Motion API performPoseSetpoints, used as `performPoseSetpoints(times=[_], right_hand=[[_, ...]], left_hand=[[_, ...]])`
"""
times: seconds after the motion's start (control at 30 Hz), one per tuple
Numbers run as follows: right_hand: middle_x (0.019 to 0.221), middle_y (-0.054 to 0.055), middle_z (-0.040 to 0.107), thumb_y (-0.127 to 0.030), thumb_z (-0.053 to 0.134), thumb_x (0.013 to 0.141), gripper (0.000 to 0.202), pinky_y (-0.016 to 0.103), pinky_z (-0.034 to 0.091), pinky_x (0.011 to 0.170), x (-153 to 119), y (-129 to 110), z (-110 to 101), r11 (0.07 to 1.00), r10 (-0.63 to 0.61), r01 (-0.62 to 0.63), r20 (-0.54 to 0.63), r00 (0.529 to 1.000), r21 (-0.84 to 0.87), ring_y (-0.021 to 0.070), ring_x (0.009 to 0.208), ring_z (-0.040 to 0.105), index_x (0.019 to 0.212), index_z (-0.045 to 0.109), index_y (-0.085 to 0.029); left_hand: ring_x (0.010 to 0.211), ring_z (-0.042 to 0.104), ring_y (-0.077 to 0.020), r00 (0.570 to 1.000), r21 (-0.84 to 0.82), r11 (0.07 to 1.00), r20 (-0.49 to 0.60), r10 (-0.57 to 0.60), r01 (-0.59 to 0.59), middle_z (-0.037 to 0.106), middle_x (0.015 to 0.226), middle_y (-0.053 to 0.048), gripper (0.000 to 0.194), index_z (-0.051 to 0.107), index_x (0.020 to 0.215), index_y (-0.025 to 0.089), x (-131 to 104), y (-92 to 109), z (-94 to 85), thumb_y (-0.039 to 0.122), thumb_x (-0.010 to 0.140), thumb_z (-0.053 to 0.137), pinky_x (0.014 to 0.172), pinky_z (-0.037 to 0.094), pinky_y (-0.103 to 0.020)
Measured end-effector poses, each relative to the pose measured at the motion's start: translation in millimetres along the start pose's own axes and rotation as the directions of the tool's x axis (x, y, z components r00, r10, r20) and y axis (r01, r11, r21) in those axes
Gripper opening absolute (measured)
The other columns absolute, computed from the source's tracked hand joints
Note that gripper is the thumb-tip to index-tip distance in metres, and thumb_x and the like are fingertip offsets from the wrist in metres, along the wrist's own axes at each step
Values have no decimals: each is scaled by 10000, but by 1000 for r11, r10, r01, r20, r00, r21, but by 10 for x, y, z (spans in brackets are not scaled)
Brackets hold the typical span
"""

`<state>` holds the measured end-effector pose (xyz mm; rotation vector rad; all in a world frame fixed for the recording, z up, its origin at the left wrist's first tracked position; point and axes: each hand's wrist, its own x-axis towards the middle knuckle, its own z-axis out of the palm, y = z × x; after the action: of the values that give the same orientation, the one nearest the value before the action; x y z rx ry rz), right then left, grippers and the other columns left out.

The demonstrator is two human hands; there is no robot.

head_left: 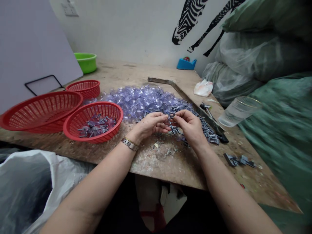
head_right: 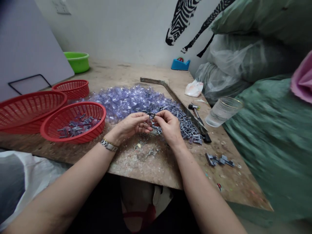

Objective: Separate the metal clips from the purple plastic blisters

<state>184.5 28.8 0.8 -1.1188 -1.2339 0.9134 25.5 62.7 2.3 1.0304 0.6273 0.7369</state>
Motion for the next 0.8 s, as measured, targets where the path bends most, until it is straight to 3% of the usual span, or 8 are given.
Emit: performPoseSetpoints(times=[0.2,0.47,0.57,0.67,0.73,0.8], right_hand=[[662,-23,599,-356,737,662,213,299,551,647,3,-3,0,999,15,-14,-6,1000,28,152,679,631,692,581,-215],[669,-34,587,-346,754,633,223,284,547,644,5,-26,-6,995,53,-50,-29,998,91,137,672,625,690,583,-216],[667,-34,595,-360,758,636,232,276,542,639,5,-31,-16,994,57,-54,-30,998,96,134,670,621,691,583,-218],[662,-37,596,-371,766,627,249,262,532,630,5,-32,-28,991,70,-66,-26,997,116,125,664,613,689,581,-215],[660,-40,596,-372,771,622,258,255,525,632,5,-32,-34,988,80,-76,-20,997,133,113,648,599,690,582,-211],[654,-43,593,-371,776,620,262,252,520,635,3,-34,-36,987,83,-81,-12,996,140,101,625,581,693,584,-207]], left_hand=[[634,633,-82,990,125,985,-70,124,-115,607,707,4,159,532,751,126,-10,-16,33,223,797,650,617,513,-205],[627,573,-74,924,428,851,-83,373,-305,571,763,-4,101,576,742,126,23,-45,51,210,770,625,580,512,-205],[713,593,-93,887,520,764,-27,462,-382,585,968,-60,124,601,723,122,29,-50,34,231,771,636,586,521,-216],[990,603,-174,827,646,615,46,560,-452,574,1169,-110,122,619,689,128,5,-21,35,201,786,636,776,536,-288],[1123,560,-202,787,701,517,103,608,-491,586,1204,-118,137,618,670,136,-11,-1,39,177,800,626,925,488,-339],[1109,569,-193,766,711,469,153,624,-524,624,1137,-112,175,601,640,140,-13,2,41,174,811,620,964,462,-344]])
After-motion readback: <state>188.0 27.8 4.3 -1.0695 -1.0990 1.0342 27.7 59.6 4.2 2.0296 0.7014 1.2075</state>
